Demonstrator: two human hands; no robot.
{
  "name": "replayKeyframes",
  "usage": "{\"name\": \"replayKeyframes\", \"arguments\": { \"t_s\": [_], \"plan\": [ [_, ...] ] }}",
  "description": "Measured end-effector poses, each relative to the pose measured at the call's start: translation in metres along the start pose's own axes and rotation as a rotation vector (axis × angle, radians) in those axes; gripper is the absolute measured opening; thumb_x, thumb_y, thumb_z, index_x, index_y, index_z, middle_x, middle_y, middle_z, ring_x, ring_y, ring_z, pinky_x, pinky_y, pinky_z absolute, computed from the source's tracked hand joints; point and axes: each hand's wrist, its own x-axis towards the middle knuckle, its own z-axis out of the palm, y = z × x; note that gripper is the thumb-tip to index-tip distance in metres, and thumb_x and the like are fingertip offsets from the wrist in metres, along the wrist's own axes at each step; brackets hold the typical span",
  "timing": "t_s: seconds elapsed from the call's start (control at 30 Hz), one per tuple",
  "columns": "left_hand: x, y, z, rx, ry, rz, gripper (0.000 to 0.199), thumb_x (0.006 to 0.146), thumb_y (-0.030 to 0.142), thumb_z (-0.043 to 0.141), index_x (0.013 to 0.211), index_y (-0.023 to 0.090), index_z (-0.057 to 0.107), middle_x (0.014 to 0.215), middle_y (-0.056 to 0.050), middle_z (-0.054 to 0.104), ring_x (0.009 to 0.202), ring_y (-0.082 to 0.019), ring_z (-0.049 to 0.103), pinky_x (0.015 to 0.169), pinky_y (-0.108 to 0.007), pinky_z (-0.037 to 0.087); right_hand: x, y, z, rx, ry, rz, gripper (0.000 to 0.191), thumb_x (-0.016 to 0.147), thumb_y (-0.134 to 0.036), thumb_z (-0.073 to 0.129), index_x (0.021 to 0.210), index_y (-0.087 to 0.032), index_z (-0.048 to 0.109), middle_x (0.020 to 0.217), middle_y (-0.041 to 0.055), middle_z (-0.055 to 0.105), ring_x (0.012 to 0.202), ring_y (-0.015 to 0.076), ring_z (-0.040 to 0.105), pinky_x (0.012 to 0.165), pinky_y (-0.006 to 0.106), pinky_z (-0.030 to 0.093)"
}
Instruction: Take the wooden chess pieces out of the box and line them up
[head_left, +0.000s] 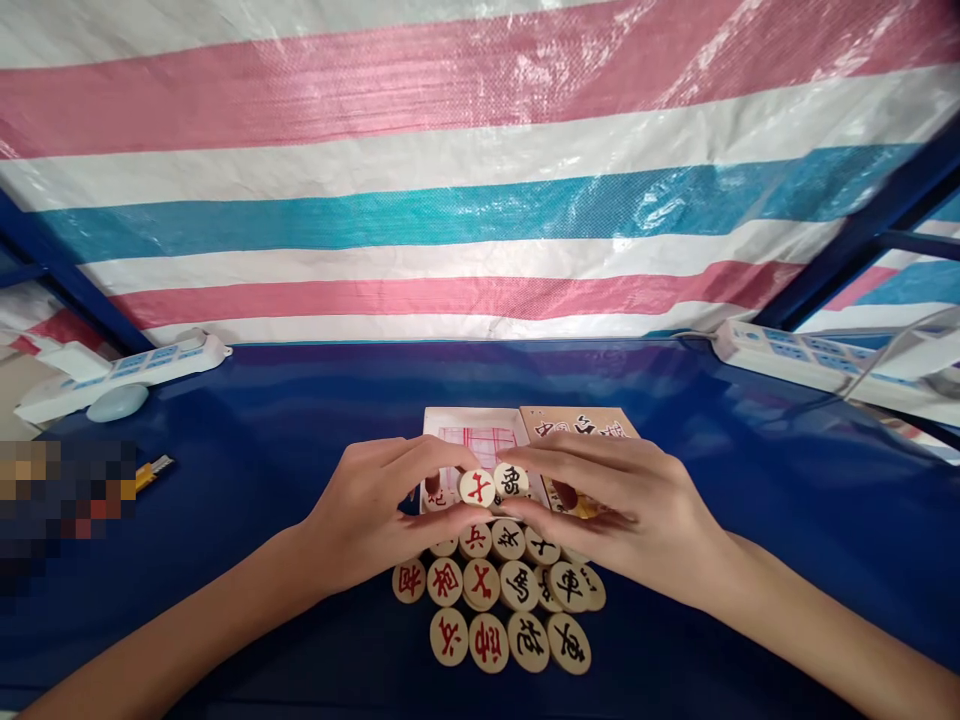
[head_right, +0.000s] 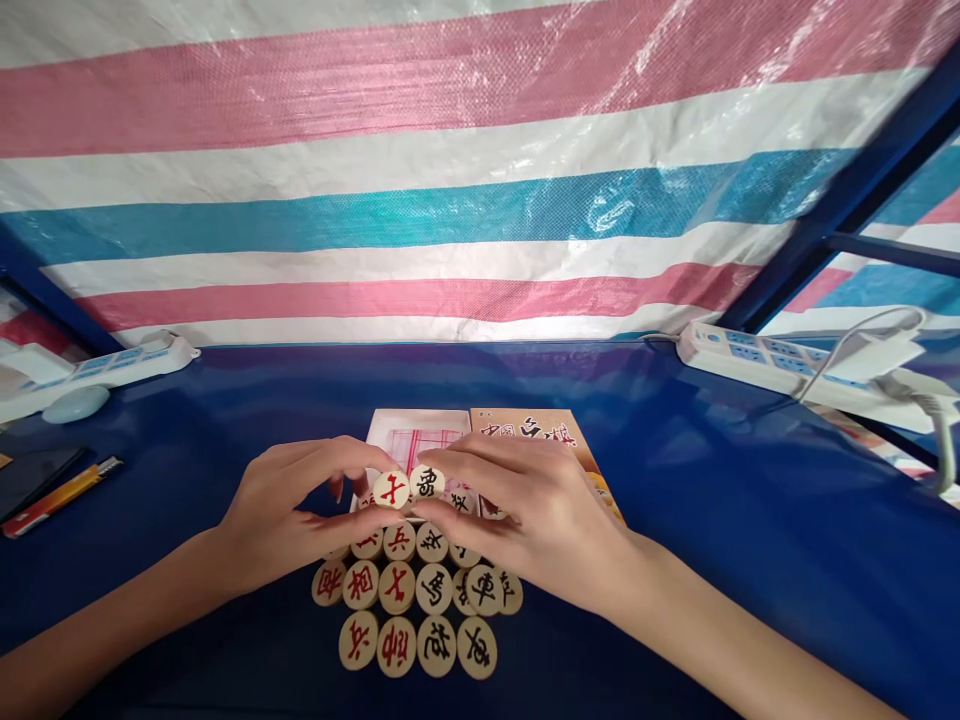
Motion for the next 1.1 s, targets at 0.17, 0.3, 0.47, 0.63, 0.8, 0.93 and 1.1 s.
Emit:
{"name": "replayKeyframes", "arguments": {
  "t_s": [0.17,0.3,0.47,0.63,0.8,0.93,1.1],
  "plan": [
    [-0.001,0.008,-0.001,-0.030,-0.001,-0.094,0.028,0.086,0.028,0.074,0.112,0.023,0.066,0.089,0.005,0.073,0.067,-0.004,0.063,0.065,-0.016,0.049,0.004,0.000,-0.008,-0.050,-0.087,0.015,0.040,0.088,-0.024,0.071,0.126,-0.024,0.062,0.107,0.0035,0.071,0.089,0.0157,0.068,0.072,0.027,0.055],
    [-0.002,0.011,0.000,0.023,0.052,-0.079,0.028,0.086,0.024,0.070,0.114,0.023,0.066,0.088,0.003,0.072,0.069,-0.008,0.063,0.066,-0.020,0.051,0.008,-0.002,-0.011,-0.086,-0.160,-0.029,0.042,0.090,-0.023,0.066,0.131,-0.023,0.059,0.113,0.0057,0.070,0.095,0.0185,0.068,0.080,0.032,0.057],
    [-0.002,0.006,0.008,0.007,0.122,-0.077,0.026,0.086,0.020,0.070,0.111,0.023,0.067,0.098,0.000,0.072,0.083,-0.012,0.063,0.076,-0.024,0.053,0.006,-0.001,-0.004,-0.108,-0.083,-0.020,0.044,0.090,-0.022,0.063,0.134,-0.022,0.058,0.111,0.0071,0.069,0.095,0.0193,0.067,0.080,0.033,0.057],
    [-0.006,0.001,0.011,-0.040,0.153,-0.098,0.025,0.082,0.022,0.076,0.106,0.021,0.070,0.097,-0.002,0.069,0.088,-0.013,0.063,0.080,-0.025,0.054,-0.003,0.005,0.002,-0.090,-0.080,-0.057,0.043,0.088,-0.019,0.066,0.130,-0.018,0.059,0.100,0.0066,0.067,0.081,0.0160,0.064,0.067,0.030,0.052],
    [-0.008,0.006,0.006,-0.035,0.125,-0.059,0.024,0.080,0.021,0.078,0.103,0.019,0.070,0.094,-0.002,0.068,0.086,-0.012,0.062,0.080,-0.023,0.053,-0.007,0.004,0.003,-0.054,-0.048,-0.042,0.040,0.086,-0.020,0.070,0.125,-0.016,0.061,0.097,0.0058,0.067,0.074,0.0127,0.062,0.063,0.028,0.050],
    [-0.009,0.010,0.004,-0.058,0.115,-0.051,0.024,0.080,0.022,0.079,0.102,0.018,0.069,0.093,-0.003,0.068,0.086,-0.013,0.064,0.079,-0.024,0.054,-0.004,-0.004,0.004,-0.024,-0.009,-0.045,0.033,0.085,-0.021,0.073,0.117,-0.016,0.065,0.094,0.0049,0.069,0.071,0.0124,0.063,0.064,0.029,0.052],
    [-0.009,0.011,0.001,-0.075,0.103,-0.048,0.025,0.079,0.023,0.079,0.102,0.019,0.069,0.092,-0.002,0.070,0.082,-0.012,0.065,0.075,-0.023,0.055,-0.004,-0.007,0.005,-0.003,-0.011,-0.046,0.033,0.086,-0.024,0.073,0.118,-0.020,0.064,0.086,0.0015,0.070,0.076,0.0154,0.068,0.069,0.030,0.057]
  ]
}}
